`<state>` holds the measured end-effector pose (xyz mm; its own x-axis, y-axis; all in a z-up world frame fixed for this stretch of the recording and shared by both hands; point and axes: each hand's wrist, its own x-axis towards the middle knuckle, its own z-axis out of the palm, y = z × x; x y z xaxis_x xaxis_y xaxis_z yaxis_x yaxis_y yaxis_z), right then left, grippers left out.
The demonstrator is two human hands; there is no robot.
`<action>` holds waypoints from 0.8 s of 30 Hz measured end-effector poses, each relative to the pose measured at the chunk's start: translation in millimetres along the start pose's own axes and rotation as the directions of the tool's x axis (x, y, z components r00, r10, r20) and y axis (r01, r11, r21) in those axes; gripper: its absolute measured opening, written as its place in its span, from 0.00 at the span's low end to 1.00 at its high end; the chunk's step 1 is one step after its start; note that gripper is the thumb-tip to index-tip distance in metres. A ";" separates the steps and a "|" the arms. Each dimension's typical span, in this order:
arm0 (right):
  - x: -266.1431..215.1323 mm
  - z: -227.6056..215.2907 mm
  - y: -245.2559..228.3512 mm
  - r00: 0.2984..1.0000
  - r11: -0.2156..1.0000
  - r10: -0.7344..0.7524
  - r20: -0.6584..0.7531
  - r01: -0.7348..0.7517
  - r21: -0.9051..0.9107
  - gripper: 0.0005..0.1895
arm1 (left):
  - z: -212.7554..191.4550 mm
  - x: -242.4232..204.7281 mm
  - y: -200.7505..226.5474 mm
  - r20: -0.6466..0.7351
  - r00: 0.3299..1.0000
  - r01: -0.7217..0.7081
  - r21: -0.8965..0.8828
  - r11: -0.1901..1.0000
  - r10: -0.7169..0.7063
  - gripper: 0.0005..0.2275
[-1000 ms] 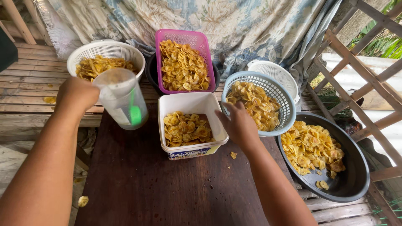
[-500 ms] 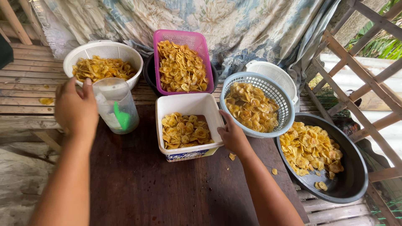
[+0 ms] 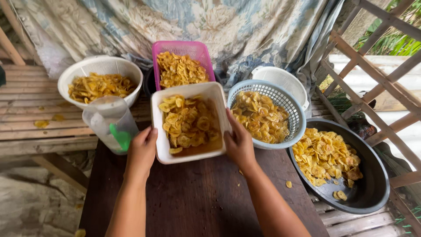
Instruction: The person sorts and seasons fried banana chips by pouring them from a container into a strainer, transferring them by hand into a square plastic bin, and pouring liquid seasoning over them.
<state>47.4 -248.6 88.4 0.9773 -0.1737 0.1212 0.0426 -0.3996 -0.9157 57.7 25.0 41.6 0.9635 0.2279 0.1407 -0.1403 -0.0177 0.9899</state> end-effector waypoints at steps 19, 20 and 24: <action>-23.6 17.8 42.9 0.963 0.902 -0.247 -0.108 0.269 0.338 0.36 | 8.8 -28.1 -21.3 -0.130 0.990 -0.090 -0.268 0.959 0.057 0.17; -17.6 20.6 41.5 0.960 0.903 -0.255 -0.120 0.280 0.326 0.35 | 8.0 -30.9 -23.6 -0.115 0.990 -0.107 -0.291 0.951 0.076 0.17; -11.1 18.1 46.6 0.979 0.934 -0.186 -0.080 0.201 0.294 0.36 | 9.8 -32.5 -26.2 -0.055 0.997 -0.075 -0.398 0.914 0.057 0.18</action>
